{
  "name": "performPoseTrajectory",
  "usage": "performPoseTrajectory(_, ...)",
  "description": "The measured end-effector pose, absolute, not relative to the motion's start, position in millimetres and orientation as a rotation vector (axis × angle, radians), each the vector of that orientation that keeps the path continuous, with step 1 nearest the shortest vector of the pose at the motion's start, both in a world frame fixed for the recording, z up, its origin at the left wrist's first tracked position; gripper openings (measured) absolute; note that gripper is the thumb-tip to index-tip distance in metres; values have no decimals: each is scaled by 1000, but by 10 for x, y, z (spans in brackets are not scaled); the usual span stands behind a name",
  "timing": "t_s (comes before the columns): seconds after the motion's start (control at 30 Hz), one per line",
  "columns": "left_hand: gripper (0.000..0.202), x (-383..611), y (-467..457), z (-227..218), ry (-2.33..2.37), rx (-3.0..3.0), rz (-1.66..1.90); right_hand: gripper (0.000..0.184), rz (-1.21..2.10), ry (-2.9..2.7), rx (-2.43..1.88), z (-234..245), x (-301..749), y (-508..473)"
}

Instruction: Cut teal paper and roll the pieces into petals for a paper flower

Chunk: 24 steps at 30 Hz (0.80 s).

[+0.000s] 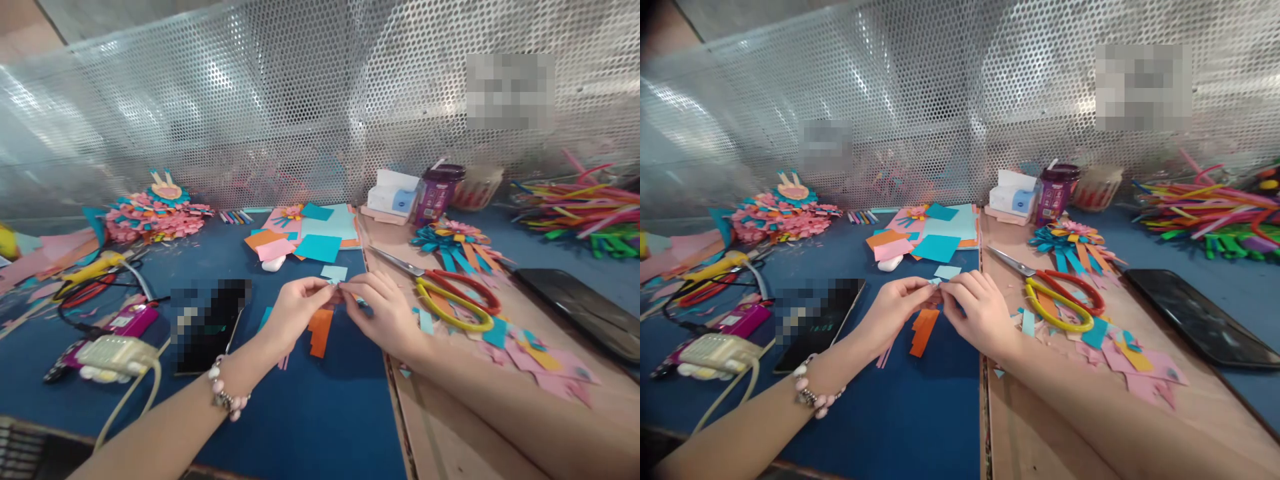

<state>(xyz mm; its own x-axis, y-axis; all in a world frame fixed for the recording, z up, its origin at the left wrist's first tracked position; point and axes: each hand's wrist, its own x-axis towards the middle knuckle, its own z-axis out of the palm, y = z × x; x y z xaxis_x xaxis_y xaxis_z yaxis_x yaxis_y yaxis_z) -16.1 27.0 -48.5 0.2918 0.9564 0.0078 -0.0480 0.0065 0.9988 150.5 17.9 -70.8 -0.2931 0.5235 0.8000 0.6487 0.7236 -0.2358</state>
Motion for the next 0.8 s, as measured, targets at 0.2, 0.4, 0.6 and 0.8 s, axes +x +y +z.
performPoseTrajectory(0.2,22,-167,288,-490,986,1376,954,18,493,-1773,-1124,-645,1529,195)
performPoseTrajectory(0.4,22,-191,278,-470,938,1458,936,17,606,-1840,-1094,-622,1515,219)
performPoseTrajectory(0.6,17,-201,302,-430,916,1468,883,19,655,-1909,-1060,-617,1531,207)
performPoseTrajectory(0.8,16,-212,302,-386,922,1518,923,18,620,-1931,-979,-574,1529,190)
